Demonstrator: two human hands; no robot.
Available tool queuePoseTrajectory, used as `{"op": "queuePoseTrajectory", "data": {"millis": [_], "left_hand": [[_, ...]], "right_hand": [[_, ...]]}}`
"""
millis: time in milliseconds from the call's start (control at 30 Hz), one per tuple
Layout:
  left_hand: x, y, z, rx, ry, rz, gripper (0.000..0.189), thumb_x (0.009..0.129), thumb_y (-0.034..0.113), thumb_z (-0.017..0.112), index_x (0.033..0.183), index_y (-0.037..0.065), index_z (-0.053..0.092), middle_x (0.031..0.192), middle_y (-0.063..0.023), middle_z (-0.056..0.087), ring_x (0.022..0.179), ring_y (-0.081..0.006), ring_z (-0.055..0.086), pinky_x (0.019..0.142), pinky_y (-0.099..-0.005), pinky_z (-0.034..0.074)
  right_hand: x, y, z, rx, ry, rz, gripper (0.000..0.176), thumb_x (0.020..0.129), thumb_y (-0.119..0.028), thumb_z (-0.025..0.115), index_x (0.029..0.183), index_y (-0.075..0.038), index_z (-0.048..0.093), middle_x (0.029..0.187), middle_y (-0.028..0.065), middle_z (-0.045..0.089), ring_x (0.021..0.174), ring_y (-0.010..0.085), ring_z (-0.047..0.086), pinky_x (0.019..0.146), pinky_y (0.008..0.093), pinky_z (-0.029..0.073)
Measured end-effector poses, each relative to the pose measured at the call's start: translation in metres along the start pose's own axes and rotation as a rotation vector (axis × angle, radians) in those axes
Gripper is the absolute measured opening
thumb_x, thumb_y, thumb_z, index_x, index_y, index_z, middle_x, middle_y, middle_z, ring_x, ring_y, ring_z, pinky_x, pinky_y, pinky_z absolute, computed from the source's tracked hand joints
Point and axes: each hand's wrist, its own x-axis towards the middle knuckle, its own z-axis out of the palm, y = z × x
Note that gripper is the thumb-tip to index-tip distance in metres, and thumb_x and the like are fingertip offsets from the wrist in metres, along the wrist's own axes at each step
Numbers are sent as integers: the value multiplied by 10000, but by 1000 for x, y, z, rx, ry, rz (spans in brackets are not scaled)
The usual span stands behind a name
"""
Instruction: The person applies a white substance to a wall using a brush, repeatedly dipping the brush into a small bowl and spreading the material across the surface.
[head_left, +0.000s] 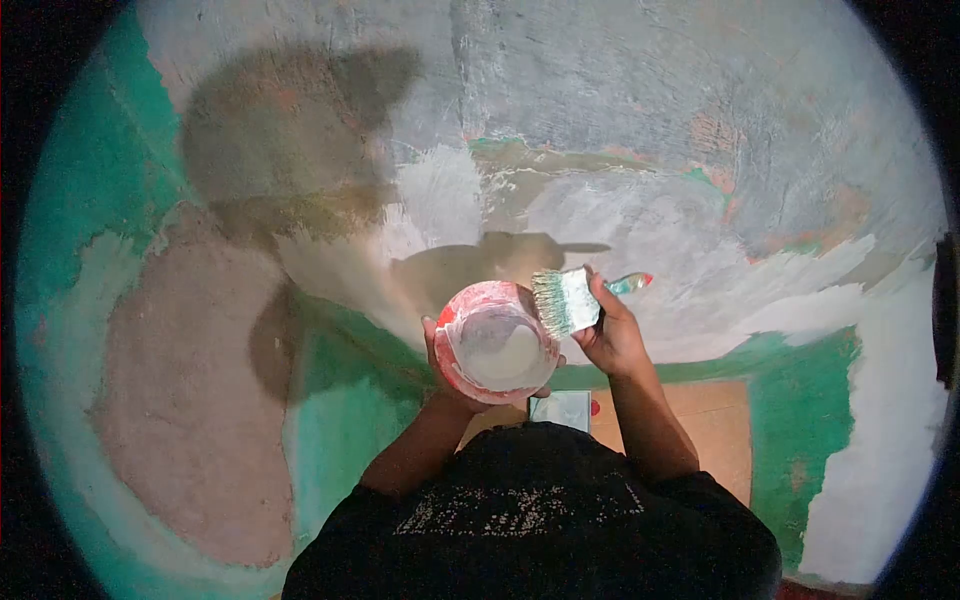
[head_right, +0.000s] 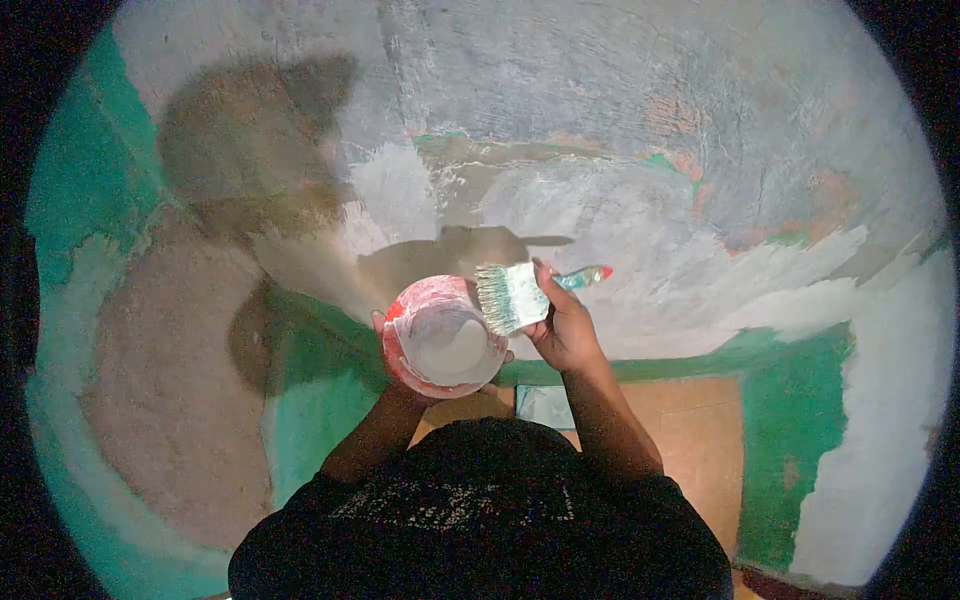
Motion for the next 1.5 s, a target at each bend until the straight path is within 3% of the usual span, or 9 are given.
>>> {"op": "queuePoseTrajectory", "data": {"millis": [333,533,667,833,1067,1233,1333,1433,1500], "left_hand": [[-2,-3,14,-141,19,47,1151,686,927,390,1531,176,173,1533,-239,242,1295,-580,341,895,-813,333],[1,5,0,16,-45,13,1145,696,915,396,1515,134,220,1501,-242,304,1274,-535,402,879,-786,384],[-2,10,-11,99,-26,52,1147,688,905,439,1505,125,237,1483,-245,325,1265,-507,427,896,-743,428],[-6,10,2,33,9,77,1159,666,902,486,1496,128,254,1469,-247,344,1266,-494,433,913,-708,452],[-26,25,0,147,76,220,951,779,796,490,1435,117,378,1387,-202,463,1196,-406,524,922,-569,525],[-46,39,-6,58,41,250,1059,687,841,563,1476,177,322,1505,-212,300,1287,-503,404,933,-738,415],[-61,49,-22,117,100,405,1016,709,811,580,1473,190,330,1512,-208,282,1307,-512,372,930,-767,395],[-52,54,2,84,-190,270,1002,682,818,596,1467,255,329,1522,-149,278,1352,-462,319,974,-763,338],[-59,59,5,118,-156,265,1001,687,806,605,1466,244,328,1517,-161,279,1344,-478,320,962,-762,353]], "right_hand": [[-26,24,-30,93,33,-11,527,950,-373,582,1369,-91,435,1266,107,587,1117,239,618,984,388,500],[-44,28,-59,-199,51,-145,596,929,-344,590,1415,-83,366,1237,146,569,996,294,650,701,403,608],[-52,27,-63,-329,-20,-325,508,852,-175,692,1274,-65,431,1178,137,563,978,278,636,612,406,606],[-59,18,-39,-512,-214,-477,394,803,-49,760,1110,-71,513,1077,66,571,1028,156,540,897,321,457],[-47,25,-41,-620,-257,-383,279,854,-212,748,1003,-41,585,1005,65,597,903,139,575,795,312,493],[-36,36,-20,-917,-384,-547,241,904,-227,677,890,3,607,834,86,635,749,154,604,655,295,495],[-31,35,0,-1052,-469,-614,280,933,-234,618,892,43,616,747,113,642,663,195,630,607,313,503],[-20,43,11,-1015,-422,-733,292,939,-239,604,887,47,634,742,120,654,673,185,643,616,316,514],[-12,51,16,-860,-332,-811,261,929,-215,623,872,40,642,747,123,668,688,180,656,630,313,525]]}}
